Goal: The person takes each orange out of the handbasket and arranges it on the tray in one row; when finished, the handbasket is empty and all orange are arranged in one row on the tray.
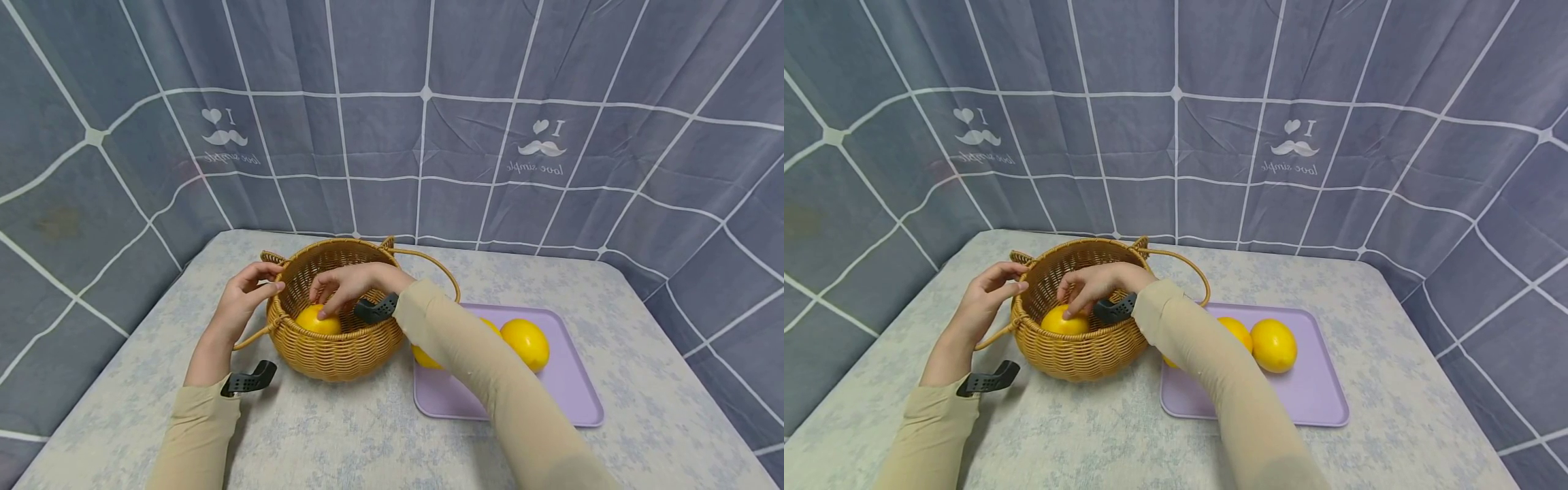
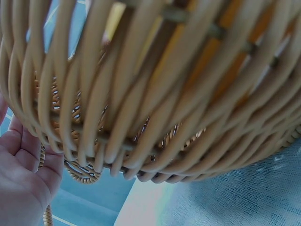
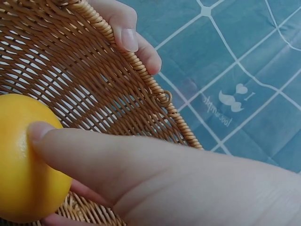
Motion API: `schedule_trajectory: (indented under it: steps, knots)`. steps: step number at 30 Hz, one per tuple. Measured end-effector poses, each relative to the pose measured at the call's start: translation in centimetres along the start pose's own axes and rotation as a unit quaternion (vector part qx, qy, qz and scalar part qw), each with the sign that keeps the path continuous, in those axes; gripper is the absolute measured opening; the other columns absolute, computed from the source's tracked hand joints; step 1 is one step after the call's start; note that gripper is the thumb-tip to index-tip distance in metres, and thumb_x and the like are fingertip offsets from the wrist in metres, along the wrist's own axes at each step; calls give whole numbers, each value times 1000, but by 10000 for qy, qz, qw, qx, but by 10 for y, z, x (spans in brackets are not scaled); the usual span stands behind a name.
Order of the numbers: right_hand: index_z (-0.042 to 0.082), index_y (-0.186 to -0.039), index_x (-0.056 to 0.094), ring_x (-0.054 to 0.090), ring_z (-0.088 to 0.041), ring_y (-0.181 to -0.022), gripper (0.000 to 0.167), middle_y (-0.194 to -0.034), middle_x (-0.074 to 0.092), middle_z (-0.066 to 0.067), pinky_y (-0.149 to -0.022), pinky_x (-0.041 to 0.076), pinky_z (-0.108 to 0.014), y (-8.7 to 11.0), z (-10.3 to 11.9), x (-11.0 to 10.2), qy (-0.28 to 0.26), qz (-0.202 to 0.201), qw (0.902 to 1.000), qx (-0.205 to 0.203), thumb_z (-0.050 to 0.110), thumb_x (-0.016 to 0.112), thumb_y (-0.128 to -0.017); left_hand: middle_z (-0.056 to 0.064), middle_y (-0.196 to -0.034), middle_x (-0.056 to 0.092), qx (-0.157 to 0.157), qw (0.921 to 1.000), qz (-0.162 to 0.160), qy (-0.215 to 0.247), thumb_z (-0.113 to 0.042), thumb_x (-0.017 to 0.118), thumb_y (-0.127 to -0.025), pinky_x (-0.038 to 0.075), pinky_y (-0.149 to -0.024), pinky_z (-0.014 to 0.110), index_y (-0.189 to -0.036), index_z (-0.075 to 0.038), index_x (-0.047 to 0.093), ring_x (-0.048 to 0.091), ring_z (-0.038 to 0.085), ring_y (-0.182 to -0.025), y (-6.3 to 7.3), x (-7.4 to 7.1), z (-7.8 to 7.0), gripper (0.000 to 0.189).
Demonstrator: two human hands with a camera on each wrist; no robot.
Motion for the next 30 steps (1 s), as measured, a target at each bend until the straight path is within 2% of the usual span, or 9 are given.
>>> schedule_trajectory:
  steps: [5,11,16,24,26,30]
  knots:
    - [8,-131,45,53,-17,-107,40,-132,46,-8,-87,48,-41,2,3,2,-381,222,9990,19,8,57,-93,-1,-100,51,29,10000,32,-32,-7,60,-91,42,-75,21,-111,-7,59,47,15,-93,1,1,-1,20]
    - [9,-139,44,50,-18,-114,41,-144,38,-6,-91,45,-49,3,4,4,-531,501,9973,-13,7,46,-98,-1,-100,50,19,10000,45,10,-6,60,-91,42,-75,20,-111,-7,59,47,15,-93,0,1,-1,20]
    - [12,-140,44,54,-22,-106,41,-140,42,-4,-89,46,-48,4,4,3,-588,453,9972,122,6,42,-99,-1,-100,51,26,10000,34,0,-6,60,-91,43,-74,20,-111,-7,59,47,15,-93,1,1,-1,20]
    - [11,-137,41,56,-27,-96,37,-130,41,-8,-88,46,-51,3,-1,0,-847,-28,9950,536,9,36,-100,-1,-99,50,33,10000,24,16,-6,60,-91,42,-74,21,-111,-7,59,47,16,-93,0,0,-1,20]
    - [10,-135,40,56,-26,-94,35,-128,41,-9,-88,46,-52,3,-2,0,-835,-104,9948,572,14,38,-101,-1,-99,50,24,10000,18,35,-6,60,-91,42,-74,21,-111,-6,59,47,15,-92,0,0,-1,20]
    - [10,-135,36,57,-25,-93,42,-123,43,-11,-86,48,-49,3,-3,0,-710,-60,9958,579,21,51,-98,-1,-99,51,-18,10000,-1,41,-6,60,-91,42,-74,21,-111,-5,59,47,15,-92,0,1,-2,20]
Point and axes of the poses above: each hand's wrist, its own y-axis away from the middle knuckle, its own x-axis out of the palm, z = x × y, the point moved 6 cm from there along -y, towards the middle knuckle
